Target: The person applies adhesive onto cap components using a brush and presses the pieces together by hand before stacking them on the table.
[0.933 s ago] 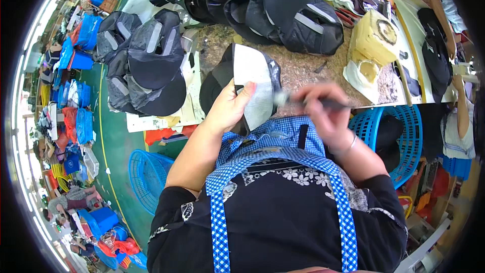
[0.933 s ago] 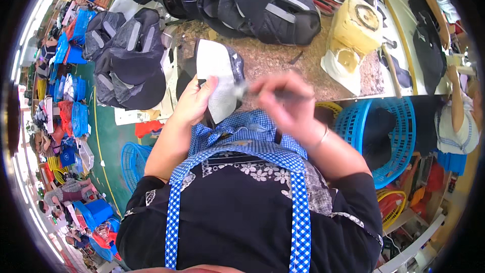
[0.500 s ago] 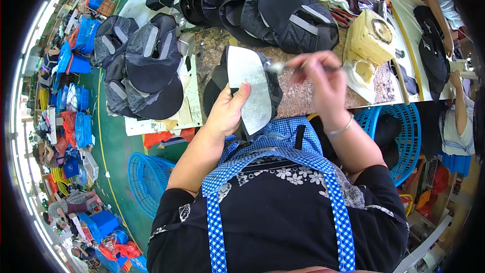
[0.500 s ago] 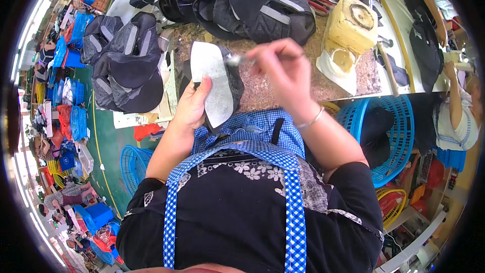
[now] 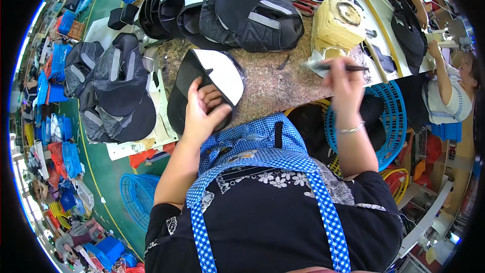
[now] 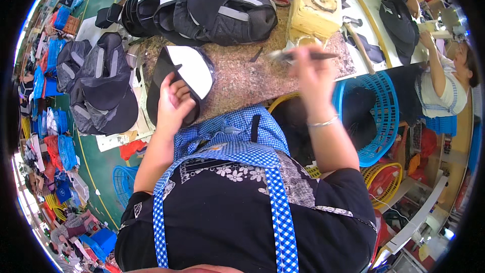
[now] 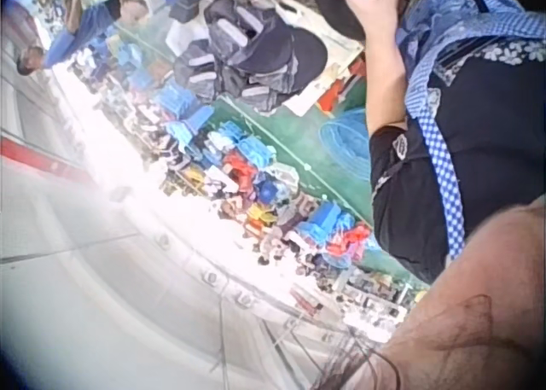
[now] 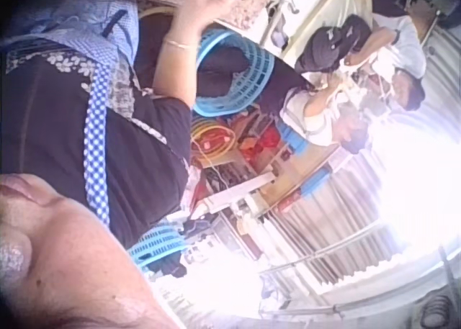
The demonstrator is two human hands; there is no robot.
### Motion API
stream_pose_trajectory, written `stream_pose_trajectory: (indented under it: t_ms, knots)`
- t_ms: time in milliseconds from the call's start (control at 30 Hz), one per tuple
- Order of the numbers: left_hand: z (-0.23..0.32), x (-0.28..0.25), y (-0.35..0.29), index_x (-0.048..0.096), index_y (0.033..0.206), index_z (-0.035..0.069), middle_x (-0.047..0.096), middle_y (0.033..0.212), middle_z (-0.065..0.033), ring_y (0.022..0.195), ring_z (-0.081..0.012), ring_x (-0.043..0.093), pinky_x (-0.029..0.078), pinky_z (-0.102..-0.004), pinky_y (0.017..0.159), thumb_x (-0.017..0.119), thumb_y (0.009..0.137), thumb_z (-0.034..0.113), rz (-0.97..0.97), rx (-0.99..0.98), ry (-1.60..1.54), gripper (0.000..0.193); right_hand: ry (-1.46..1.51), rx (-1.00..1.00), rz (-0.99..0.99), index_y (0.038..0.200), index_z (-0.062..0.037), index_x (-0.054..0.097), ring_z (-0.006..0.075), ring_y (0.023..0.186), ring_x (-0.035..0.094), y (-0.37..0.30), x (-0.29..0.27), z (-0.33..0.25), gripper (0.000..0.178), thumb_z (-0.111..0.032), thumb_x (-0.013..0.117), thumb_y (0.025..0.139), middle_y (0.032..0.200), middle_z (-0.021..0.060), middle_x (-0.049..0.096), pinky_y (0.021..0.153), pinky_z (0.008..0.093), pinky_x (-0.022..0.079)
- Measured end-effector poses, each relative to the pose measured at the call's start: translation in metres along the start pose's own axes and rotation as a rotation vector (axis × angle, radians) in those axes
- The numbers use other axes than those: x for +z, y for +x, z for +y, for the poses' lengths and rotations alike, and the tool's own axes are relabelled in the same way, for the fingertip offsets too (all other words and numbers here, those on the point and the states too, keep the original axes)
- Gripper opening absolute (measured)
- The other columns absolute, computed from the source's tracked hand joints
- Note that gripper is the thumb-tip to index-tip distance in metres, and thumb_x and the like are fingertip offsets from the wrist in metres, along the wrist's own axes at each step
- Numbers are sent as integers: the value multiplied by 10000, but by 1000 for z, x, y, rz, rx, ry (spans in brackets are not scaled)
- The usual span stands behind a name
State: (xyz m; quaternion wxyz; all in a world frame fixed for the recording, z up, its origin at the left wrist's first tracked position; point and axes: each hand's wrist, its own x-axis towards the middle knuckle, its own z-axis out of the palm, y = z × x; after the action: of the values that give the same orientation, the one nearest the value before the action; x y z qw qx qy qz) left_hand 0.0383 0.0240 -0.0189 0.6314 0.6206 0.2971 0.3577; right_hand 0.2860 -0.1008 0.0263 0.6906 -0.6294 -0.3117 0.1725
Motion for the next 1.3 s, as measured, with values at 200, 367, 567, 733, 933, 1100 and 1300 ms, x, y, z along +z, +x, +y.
stream_pose_trajectory:
  t_ms: [200,367,567,733,933,1100,1300]
  knots:
    - [4,17,-12,500,999,-58,504,1016,-196,934,-366,493,388,-409,817,712,629,321,-57,484,1145,571,-878,-198,-145,749,16,587,84,466,486,46,-47,7,257,-229,663,752,540,54,551,457,251,391]
    - [28,11,-6,493,1076,-19,532,1048,-150,989,-258,500,377,-348,861,490,861,201,-99,45,427,307,-167,191,211,806,-36,602,23,383,369,67,-83,8,151,-185,618,788,574,-21,533,352,174,227]
    - [65,9,-17,353,1246,-30,448,1226,-129,1103,-208,461,365,-331,935,371,908,345,-209,-168,-297,505,389,122,-325,861,-41,535,48,490,449,8,12,-44,107,-140,549,822,792,76,619,435,170,344]
    - [87,14,-15,333,1258,2,438,1232,-124,1107,-203,456,367,-331,939,312,931,307,-149,-294,-565,448,71,-579,-790,873,-9,532,144,712,576,-23,79,-53,121,-34,589,769,853,130,608,653,265,478]
    - [90,13,-17,301,1282,13,422,1252,-130,1124,-231,448,359,-358,956,288,929,334,-136,-297,-721,478,197,-381,-662,823,2,538,165,735,603,-26,96,-53,173,-73,661,726,833,93,611,659,270,484]
    - [86,10,-10,257,1320,64,396,1285,-111,1143,-227,437,365,-374,952,303,912,378,-115,-290,-881,516,151,-226,-541,792,-11,563,126,663,607,-24,100,-61,133,-48,662,712,735,78,619,591,242,485]
    - [62,-10,-20,303,1288,37,439,1249,-110,1115,-228,460,362,-385,951,335,892,434,-172,-377,-1010,562,-2,-240,-740,748,-22,560,132,539,553,-33,85,-55,52,-44,607,748,719,86,610,488,222,432]
